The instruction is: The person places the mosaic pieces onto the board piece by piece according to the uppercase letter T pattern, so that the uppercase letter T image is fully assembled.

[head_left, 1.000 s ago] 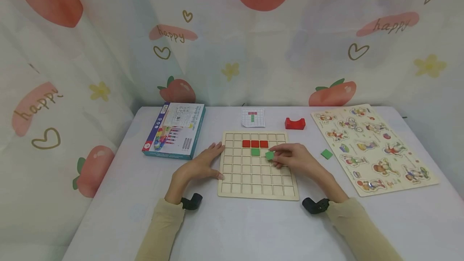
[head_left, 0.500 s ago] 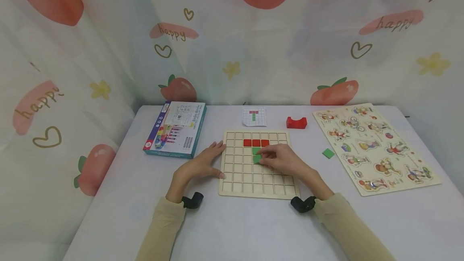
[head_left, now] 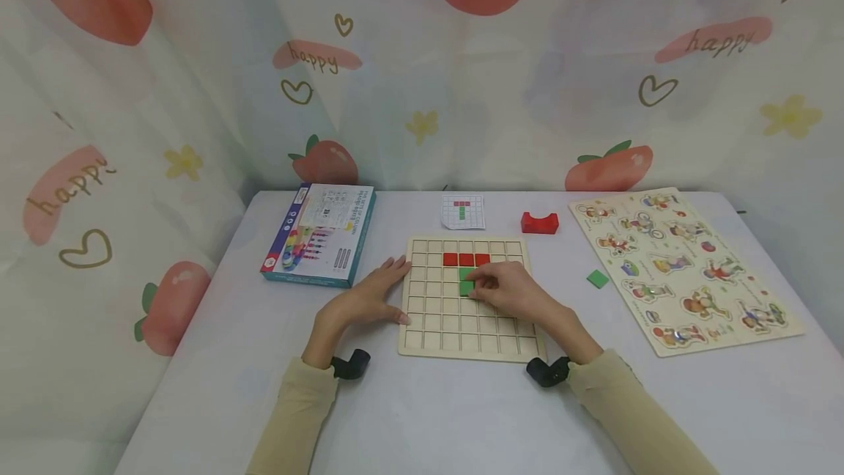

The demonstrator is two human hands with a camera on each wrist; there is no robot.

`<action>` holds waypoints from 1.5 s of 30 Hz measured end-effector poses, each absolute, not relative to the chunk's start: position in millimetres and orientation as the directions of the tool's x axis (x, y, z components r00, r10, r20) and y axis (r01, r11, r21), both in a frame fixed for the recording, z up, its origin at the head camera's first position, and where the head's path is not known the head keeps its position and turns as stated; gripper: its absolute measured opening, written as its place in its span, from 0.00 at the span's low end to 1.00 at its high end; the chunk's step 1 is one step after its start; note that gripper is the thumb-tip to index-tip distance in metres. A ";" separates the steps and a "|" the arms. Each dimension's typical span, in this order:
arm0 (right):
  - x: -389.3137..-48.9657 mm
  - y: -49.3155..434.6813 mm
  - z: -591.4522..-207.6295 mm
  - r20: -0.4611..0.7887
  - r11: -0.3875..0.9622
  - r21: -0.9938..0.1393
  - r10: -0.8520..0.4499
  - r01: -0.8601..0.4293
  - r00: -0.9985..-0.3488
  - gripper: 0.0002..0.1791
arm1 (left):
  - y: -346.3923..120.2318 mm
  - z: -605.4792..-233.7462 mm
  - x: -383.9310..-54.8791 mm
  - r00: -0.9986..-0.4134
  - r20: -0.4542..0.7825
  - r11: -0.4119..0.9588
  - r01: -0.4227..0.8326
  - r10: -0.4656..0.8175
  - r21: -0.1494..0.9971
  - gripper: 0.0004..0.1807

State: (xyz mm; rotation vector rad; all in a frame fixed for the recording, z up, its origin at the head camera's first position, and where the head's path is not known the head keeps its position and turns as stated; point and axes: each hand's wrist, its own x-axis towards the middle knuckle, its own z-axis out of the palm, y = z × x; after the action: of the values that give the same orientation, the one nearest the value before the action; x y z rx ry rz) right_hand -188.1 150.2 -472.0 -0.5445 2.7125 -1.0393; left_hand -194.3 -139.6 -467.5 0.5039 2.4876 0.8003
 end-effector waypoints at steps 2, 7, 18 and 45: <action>-187.8 150.3 -472.5 -0.034 0.688 -0.670 -0.403 -0.278 -0.915 0.14 | -139.6 -467.7 -194.7 -0.819 -0.324 0.759 0.193 0.474 0.621 0.57; -186.0 150.7 -472.6 -0.035 0.687 -0.672 -0.403 -0.277 -0.915 0.14 | -139.8 -469.2 -195.6 -0.818 -0.324 0.752 0.186 0.475 0.633 0.57; -183.2 160.6 -473.2 -0.013 0.669 -0.686 -0.403 -0.285 -0.915 0.14 | -140.9 -471.0 -194.7 -0.823 -0.317 0.755 0.190 0.471 0.627 0.57; -167.6 273.4 -464.0 0.014 0.803 -0.584 -0.135 -0.118 -0.991 0.14 | -143.4 -470.8 -196.5 -0.811 -0.312 0.744 0.210 0.496 0.635 0.59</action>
State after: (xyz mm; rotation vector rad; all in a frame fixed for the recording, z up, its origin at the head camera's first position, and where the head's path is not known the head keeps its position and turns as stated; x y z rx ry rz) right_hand -167.6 273.4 -464.0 -0.2076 2.9562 -0.9554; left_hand -196.5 -143.4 -470.8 0.5357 2.4741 0.8222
